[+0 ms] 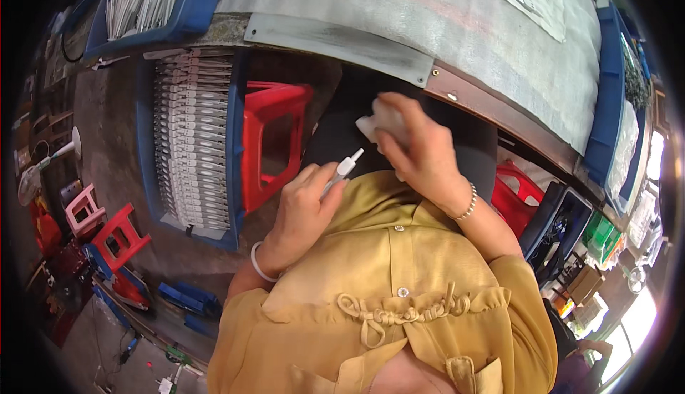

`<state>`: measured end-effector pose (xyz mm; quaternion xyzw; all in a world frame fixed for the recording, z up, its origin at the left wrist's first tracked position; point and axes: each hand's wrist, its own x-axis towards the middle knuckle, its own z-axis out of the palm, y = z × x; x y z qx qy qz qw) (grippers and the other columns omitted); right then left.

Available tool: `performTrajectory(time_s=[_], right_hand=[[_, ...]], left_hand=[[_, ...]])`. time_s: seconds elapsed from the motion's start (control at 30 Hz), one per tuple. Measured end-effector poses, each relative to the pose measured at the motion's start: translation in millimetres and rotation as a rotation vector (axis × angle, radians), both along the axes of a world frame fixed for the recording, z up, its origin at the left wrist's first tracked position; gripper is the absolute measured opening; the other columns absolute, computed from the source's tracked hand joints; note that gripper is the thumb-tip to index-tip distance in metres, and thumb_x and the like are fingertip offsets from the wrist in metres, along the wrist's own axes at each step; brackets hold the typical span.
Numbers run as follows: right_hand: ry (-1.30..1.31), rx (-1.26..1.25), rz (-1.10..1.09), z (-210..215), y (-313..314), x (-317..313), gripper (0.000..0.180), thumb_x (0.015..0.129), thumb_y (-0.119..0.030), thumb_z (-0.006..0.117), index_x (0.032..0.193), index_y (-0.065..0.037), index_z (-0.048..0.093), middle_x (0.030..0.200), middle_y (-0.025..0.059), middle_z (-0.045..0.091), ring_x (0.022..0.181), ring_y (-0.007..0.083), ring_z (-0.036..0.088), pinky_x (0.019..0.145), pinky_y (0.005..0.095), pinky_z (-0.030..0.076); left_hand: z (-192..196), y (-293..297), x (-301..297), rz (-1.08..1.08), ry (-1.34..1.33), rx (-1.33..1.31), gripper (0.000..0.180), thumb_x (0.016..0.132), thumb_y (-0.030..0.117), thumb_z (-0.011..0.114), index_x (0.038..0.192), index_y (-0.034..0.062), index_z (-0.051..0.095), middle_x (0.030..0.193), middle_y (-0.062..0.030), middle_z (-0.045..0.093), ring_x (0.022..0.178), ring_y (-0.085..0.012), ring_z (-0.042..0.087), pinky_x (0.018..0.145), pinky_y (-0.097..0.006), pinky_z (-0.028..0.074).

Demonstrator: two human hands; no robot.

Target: The person assembles small metal and plastic parts by hand using a manual screwdriver.

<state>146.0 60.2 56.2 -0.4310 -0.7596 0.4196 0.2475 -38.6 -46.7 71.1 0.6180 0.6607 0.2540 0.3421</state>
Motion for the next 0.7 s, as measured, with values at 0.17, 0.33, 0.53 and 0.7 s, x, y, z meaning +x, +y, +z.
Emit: performTrajectory(time_s=[0.17, 0.33, 0.53, 0.7], right_hand=[[0.024, -0.044, 0.377, 33.7, -22.9, 0.8, 0.048, 0.08, -0.008, 0.068, 0.126, -0.005, 0.053, 0.109, 0.0188, 0.064, 0.093, 0.0346, 0.066, 0.074, 0.0367, 0.054], [0.102, 0.097, -0.003, 7.8, 3.0, 5.1, 0.049, 0.078, -0.006, 0.067, 0.125, -0.006, 0.053, 0.104, 0.0157, 0.065, 0.086, 0.0339, 0.066, 0.067, 0.038, 0.055], [-0.066, -0.007, 0.156, 12.7, -4.7, 2.2, 0.044, 0.081, -0.008, 0.065, 0.123, -0.008, 0.053, 0.106, 0.017, 0.064, 0.083, 0.0341, 0.066, 0.065, 0.0393, 0.053], [0.175, -0.01, 0.155, 24.1, -10.7, -6.3, 0.045, 0.083, -0.005, 0.065, 0.125, -0.005, 0.05, 0.091, 0.015, 0.067, 0.068, 0.0278, 0.068, 0.063, 0.0322, 0.054]], left_hand=[[-3.2, -8.4, -17.2, 0.151, -1.062, -0.721, 0.023, 0.098, 0.019, 0.052, 0.103, -0.0014, 0.061, 0.07, -0.0018, 0.053, 0.051, -0.0117, 0.048, 0.045, -0.024, 0.034], [4.2, 7.4, -14.2, 0.416, -1.43, -0.957, 0.034, 0.101, 0.028, 0.047, 0.109, -0.0012, 0.062, 0.071, 0.0028, 0.051, 0.049, -0.0033, 0.037, 0.044, -0.019, 0.028], [-2.5, -8.0, -11.6, 0.212, -1.071, -0.706, 0.028, 0.099, 0.02, 0.051, 0.112, -0.0023, 0.06, 0.071, -0.0008, 0.051, 0.05, -0.0081, 0.043, 0.045, -0.025, 0.035], [-2.7, -0.7, 0.3, -0.084, 0.035, 0.097, 0.023, 0.088, 0.004, 0.061, 0.11, -0.0027, 0.06, 0.08, -0.0109, 0.055, 0.062, -0.0232, 0.056, 0.053, -0.032, 0.045]])
